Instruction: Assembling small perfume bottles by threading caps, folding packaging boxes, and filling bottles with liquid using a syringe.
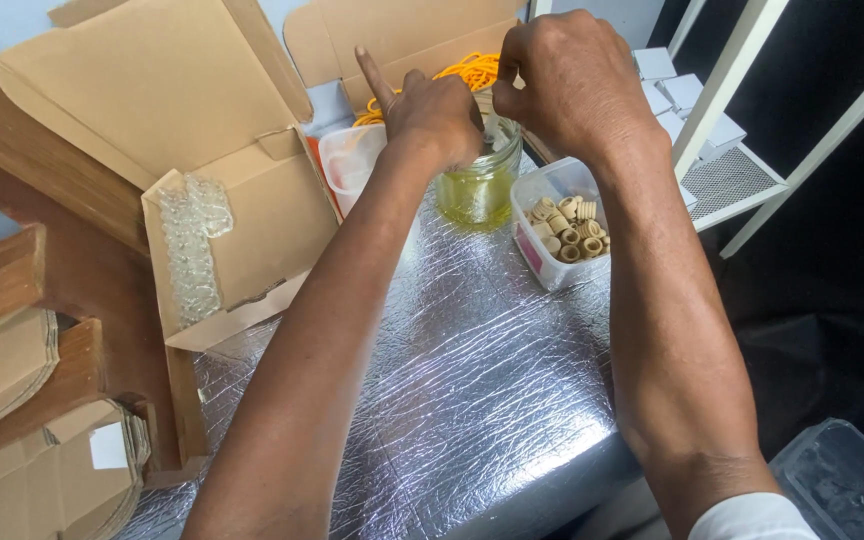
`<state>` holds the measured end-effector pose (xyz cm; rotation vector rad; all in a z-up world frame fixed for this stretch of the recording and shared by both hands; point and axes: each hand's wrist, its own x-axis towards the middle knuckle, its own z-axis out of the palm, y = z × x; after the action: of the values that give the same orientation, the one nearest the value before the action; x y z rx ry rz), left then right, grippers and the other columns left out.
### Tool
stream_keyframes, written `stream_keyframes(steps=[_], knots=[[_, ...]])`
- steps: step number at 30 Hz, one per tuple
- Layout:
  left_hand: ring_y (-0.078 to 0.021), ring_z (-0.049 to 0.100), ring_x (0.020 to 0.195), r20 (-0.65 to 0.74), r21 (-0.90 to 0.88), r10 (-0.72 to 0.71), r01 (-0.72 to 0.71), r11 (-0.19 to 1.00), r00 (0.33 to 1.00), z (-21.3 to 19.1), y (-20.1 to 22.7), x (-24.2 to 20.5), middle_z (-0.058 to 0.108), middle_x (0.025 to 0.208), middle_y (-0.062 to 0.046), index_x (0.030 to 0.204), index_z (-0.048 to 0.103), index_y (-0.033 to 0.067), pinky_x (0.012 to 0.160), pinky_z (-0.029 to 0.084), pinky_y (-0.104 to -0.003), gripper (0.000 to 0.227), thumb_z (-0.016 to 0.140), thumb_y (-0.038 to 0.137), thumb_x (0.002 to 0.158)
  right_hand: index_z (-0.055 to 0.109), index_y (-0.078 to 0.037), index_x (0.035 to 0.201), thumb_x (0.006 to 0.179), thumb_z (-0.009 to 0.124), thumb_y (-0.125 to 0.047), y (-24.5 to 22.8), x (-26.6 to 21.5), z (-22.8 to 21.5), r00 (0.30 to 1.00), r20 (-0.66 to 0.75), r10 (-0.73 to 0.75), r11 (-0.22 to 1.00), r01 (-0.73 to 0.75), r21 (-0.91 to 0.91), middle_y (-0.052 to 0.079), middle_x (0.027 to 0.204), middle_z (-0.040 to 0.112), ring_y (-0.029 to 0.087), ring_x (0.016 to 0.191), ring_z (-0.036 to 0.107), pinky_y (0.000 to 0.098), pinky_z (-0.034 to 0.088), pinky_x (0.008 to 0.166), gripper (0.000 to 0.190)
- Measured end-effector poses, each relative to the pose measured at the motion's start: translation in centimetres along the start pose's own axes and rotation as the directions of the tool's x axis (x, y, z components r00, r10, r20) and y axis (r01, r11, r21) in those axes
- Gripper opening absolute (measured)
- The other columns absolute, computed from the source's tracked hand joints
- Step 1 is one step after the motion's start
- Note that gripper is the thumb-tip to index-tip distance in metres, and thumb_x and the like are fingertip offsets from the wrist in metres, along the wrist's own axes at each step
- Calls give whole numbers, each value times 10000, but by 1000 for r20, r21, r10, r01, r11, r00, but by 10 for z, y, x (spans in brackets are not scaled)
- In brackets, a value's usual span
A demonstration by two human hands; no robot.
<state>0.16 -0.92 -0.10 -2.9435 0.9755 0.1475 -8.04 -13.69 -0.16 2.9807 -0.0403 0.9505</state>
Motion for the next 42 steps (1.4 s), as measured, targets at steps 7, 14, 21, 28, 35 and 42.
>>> stream_keyframes(steps=[7,14,21,28,35,42], knots=[[-283,449,1358,-188,-166,93,-125,978,978,11,-16,2,658,1052,-75,880,760,235,1121,-168,-789,307,728,540,861,618,-86,1101,806,744,-92,-6,3,-11,997,79,5,933,-33,358,83,948,743,337,857,649,482,460,647,321],[-315,368,1422,-369,-231,135,-231,945,920,2,-27,-15,658,1167,29,1067,678,250,1110,-115,-794,350,833,419,803,509,-68,1091,853,674,12,-12,1,-17,987,-161,-11,874,87,477,36,864,775,292,765,716,426,467,692,300],[-344,538,1293,-650,-326,172,-475,817,741,-5,-71,-135,709,1287,-76,1178,715,113,1044,279,-585,338,772,287,894,535,-35,1130,983,753,-15,-4,-3,-19,975,-111,191,811,-93,578,63,827,795,179,534,660,359,538,524,263],[-346,568,1278,-577,-489,-59,-287,824,815,64,-98,-229,675,1332,-179,1294,663,6,1063,443,-519,512,658,389,954,704,5,1112,918,771,-35,1,-2,-9,962,-146,232,914,-165,370,121,875,792,295,746,733,475,551,610,209],[-301,535,1318,-238,-635,-180,-13,772,954,108,-122,-227,636,1355,-129,1389,628,125,1086,451,-485,798,881,470,716,568,-86,1218,1023,553,-58,-18,3,-29,882,-67,466,507,-204,837,37,841,578,143,630,664,293,717,547,197],[-197,658,1065,-511,-640,-122,-282,715,851,152,-138,-216,765,1009,-24,926,793,123,956,534,-350,243,906,210,730,504,-158,1212,1089,491,-163,-50,10,-28,832,262,489,-32,-283,959,97,952,731,122,573,596,186,572,497,124]])
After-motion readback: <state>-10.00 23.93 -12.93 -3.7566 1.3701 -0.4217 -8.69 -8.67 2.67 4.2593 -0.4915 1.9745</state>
